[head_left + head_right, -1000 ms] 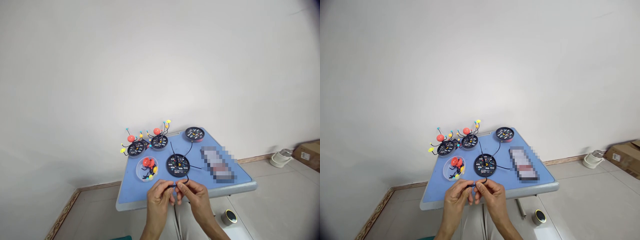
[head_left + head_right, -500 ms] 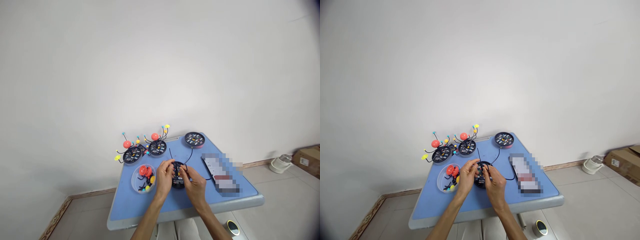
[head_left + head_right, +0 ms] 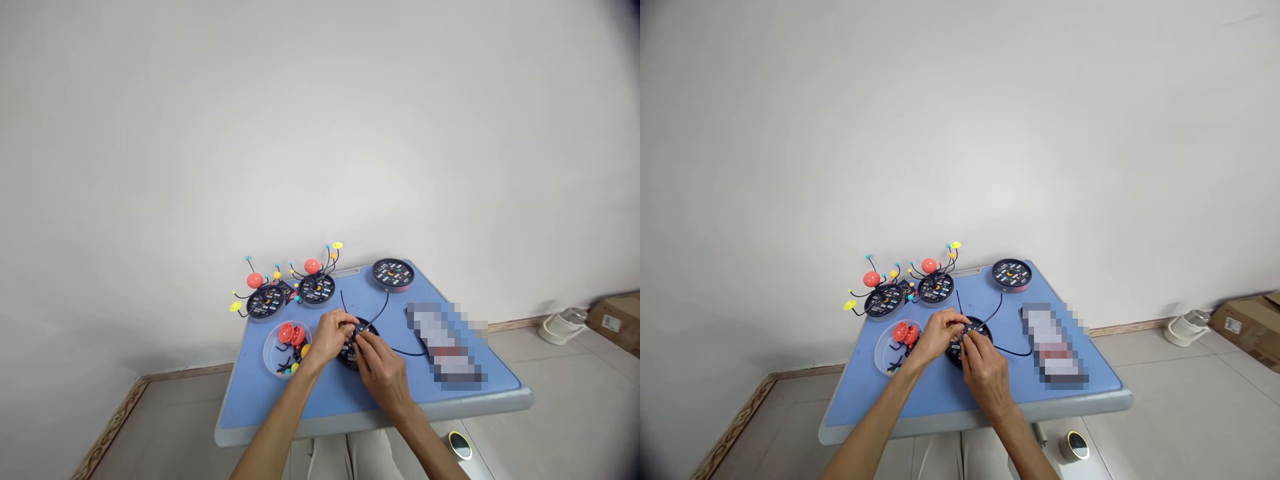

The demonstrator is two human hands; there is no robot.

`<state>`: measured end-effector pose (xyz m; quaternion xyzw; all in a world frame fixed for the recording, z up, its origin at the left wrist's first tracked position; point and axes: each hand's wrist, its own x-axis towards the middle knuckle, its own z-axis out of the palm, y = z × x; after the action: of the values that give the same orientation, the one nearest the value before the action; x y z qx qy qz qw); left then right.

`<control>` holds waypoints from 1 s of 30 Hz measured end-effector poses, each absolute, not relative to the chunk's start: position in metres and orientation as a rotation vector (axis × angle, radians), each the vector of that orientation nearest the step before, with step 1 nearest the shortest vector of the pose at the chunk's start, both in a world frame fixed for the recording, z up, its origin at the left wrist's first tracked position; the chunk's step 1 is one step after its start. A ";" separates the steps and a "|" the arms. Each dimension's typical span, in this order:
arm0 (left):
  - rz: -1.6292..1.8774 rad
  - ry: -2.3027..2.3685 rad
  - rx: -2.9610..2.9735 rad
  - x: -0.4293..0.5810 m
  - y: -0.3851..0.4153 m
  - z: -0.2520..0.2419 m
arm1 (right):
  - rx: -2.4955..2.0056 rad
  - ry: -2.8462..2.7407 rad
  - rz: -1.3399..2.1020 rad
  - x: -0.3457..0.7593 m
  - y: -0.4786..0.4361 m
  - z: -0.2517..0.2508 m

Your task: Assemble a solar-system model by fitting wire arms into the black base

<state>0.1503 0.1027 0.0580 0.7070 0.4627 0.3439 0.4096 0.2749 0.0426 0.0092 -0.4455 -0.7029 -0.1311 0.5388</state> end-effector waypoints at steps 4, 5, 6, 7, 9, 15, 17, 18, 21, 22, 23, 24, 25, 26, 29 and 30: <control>0.750 1.203 1.846 0.147 0.111 0.053 | -1.090 -1.824 -0.332 0.278 0.043 0.004; 0.746 1.224 1.857 0.148 0.111 0.051 | -1.101 -1.857 -0.342 0.279 0.042 0.003; 0.746 1.249 1.866 0.149 0.109 0.050 | -1.108 -1.883 -0.350 0.280 0.042 0.001; 0.751 1.277 1.872 0.150 0.107 0.048 | -1.110 -1.901 -0.355 0.281 0.042 0.000; 0.766 1.336 1.865 0.155 0.102 0.046 | -1.113 -1.926 -0.343 0.283 0.042 -0.003; 0.918 1.512 1.815 0.135 0.072 0.056 | -1.094 -2.013 -0.339 0.305 0.045 -0.004; 0.989 1.579 1.884 0.107 0.059 0.063 | -1.144 -2.014 -0.346 0.319 0.039 0.002; 1.006 1.650 1.909 0.090 0.053 0.066 | -1.171 -2.002 -0.360 0.325 0.033 0.007; 1.000 1.833 1.980 0.047 0.044 0.072 | -1.221 -1.913 -0.400 0.327 0.011 0.029; 0.977 1.853 2.025 0.038 0.044 0.072 | -1.214 -1.851 -0.396 0.321 0.004 0.037; 0.933 1.850 2.080 0.032 0.046 0.072 | -1.175 -1.820 -0.365 0.310 -0.002 0.046; 0.858 1.825 2.142 0.030 0.049 0.071 | -1.107 -1.833 -0.305 0.297 -0.004 0.053; 0.756 1.788 2.204 0.030 0.052 0.070 | -1.016 -1.873 -0.227 0.281 -0.004 0.059; 0.644 1.757 2.258 0.032 0.056 0.069 | -0.940 -1.981 -0.133 0.264 -0.002 0.064; 0.380 1.741 2.333 0.034 0.066 0.066 | -0.939 -2.345 0.096 0.216 0.021 0.070; 0.353 1.741 2.338 0.031 0.068 0.065 | -0.980 -2.430 0.145 0.203 0.030 0.070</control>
<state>0.0314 0.0679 0.0647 0.7920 0.5898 0.1197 0.1024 0.2029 0.0305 0.0704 -0.3609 -0.8953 0.0534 0.2557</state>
